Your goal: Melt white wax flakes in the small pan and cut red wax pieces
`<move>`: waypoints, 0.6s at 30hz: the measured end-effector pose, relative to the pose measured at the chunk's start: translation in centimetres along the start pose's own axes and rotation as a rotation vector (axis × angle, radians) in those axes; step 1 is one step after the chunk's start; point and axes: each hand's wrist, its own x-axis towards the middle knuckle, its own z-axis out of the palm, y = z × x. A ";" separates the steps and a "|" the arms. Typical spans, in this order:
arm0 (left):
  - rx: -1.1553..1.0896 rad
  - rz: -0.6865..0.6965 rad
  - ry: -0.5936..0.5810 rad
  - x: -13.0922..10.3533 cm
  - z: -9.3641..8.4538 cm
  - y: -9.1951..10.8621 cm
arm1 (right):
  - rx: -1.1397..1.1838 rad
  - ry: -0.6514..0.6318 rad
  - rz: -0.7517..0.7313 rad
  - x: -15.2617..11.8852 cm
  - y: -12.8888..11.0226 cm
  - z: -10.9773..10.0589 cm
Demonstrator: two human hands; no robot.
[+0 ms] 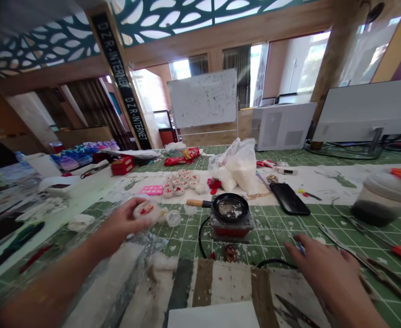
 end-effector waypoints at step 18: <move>0.982 0.097 0.097 18.2 9.6 -7.3 | 0.081 -0.056 -0.071 0.1 0.4 1.5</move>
